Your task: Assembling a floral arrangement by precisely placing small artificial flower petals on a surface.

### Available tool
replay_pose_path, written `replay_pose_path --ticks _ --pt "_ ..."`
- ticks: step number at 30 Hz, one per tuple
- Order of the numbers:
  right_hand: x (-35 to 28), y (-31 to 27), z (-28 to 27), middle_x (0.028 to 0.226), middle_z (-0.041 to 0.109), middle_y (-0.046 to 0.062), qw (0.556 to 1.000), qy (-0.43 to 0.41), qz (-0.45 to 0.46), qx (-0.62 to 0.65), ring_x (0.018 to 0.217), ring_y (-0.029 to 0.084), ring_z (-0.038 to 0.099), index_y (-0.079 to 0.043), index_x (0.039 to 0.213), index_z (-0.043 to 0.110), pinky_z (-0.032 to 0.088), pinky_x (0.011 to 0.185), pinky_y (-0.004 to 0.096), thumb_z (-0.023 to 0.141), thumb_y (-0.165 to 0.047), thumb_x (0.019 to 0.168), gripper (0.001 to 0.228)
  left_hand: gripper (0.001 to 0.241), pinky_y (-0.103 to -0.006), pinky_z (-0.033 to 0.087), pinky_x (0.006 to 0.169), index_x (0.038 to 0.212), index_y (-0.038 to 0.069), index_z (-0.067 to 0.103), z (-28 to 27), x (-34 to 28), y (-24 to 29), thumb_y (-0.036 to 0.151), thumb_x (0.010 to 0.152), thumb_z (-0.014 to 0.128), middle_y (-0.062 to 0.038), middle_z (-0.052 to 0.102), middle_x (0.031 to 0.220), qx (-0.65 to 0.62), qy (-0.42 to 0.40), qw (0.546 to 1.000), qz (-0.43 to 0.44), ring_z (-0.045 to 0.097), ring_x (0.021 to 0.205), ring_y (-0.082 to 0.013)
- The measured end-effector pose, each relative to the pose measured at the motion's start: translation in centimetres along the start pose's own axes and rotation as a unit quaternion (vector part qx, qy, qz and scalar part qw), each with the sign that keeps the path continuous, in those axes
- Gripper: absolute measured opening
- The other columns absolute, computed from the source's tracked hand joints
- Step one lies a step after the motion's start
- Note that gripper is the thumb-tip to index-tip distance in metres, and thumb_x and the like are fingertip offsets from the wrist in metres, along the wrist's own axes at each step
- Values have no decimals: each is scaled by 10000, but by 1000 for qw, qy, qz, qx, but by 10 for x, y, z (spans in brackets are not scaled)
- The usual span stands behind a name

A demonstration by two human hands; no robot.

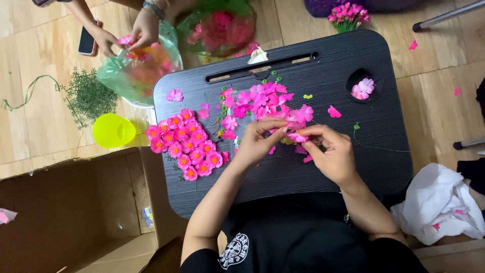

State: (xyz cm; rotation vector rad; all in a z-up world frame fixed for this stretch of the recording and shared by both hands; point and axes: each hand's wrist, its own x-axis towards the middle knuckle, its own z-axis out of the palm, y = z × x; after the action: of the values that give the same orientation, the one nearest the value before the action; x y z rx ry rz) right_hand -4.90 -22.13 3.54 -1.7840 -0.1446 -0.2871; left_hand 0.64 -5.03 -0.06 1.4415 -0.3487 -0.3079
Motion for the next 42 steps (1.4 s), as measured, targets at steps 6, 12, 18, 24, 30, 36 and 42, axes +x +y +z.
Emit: replay_pose_path --ticks 6,12,18,24,30,36,42 --pt "-3 2 2 813 697 137 999 5 46 2 793 205 707 0 918 685 570 628 290 654 127 780 190 179 -377 463 874 1034 84 727 0 -3 -4 79 857 694 -116 693 949 17 -11 999 42 623 993 -255" --pt "-9 16 5 785 691 123 995 14 100 21 756 125 663 -4 920 661 566 627 268 690 63 786 152 160 -328 459 877 1007 131 735 -2 -4 8 84 865 677 -54 718 853 89 -22 988 123 627 954 -209" --pt "-15 18 -1 750 665 111 985 -20 120 125 722 122 651 12 917 623 564 631 271 658 44 813 115 121 -364 316 935 981 167 718 -2 -14 29 136 885 651 -11 682 773 154 6 977 149 605 971 -218" --pt "-10 14 6 746 676 160 997 -43 69 -5 700 203 685 29 834 659 542 599 332 712 68 759 99 129 -404 270 989 993 210 700 4 -28 29 144 902 635 27 698 874 207 60 960 179 567 1118 -240" --pt "0 -3 33 894 630 114 992 -23 -81 -97 836 282 621 -37 800 629 480 757 363 720 51 772 130 143 -395 300 1017 999 188 707 -10 -50 15 123 918 610 -8 698 920 138 102 978 118 561 1145 -258" --pt "5 -20 55 987 677 105 987 -129 -66 -65 939 298 657 -56 1054 666 500 826 388 629 57 806 276 131 -413 387 960 1014 108 692 -34 -77 33 84 895 640 -62 686 909 133 150 974 101 591 1088 -289" --pt "-1 -7 64 932 683 98 979 -173 -93 -49 845 276 674 -65 967 703 521 758 370 616 65 803 227 118 -415 323 867 1016 121 608 -124 -138 4 149 902 606 -55 608 983 520 460 720 -7 504 1025 -297"
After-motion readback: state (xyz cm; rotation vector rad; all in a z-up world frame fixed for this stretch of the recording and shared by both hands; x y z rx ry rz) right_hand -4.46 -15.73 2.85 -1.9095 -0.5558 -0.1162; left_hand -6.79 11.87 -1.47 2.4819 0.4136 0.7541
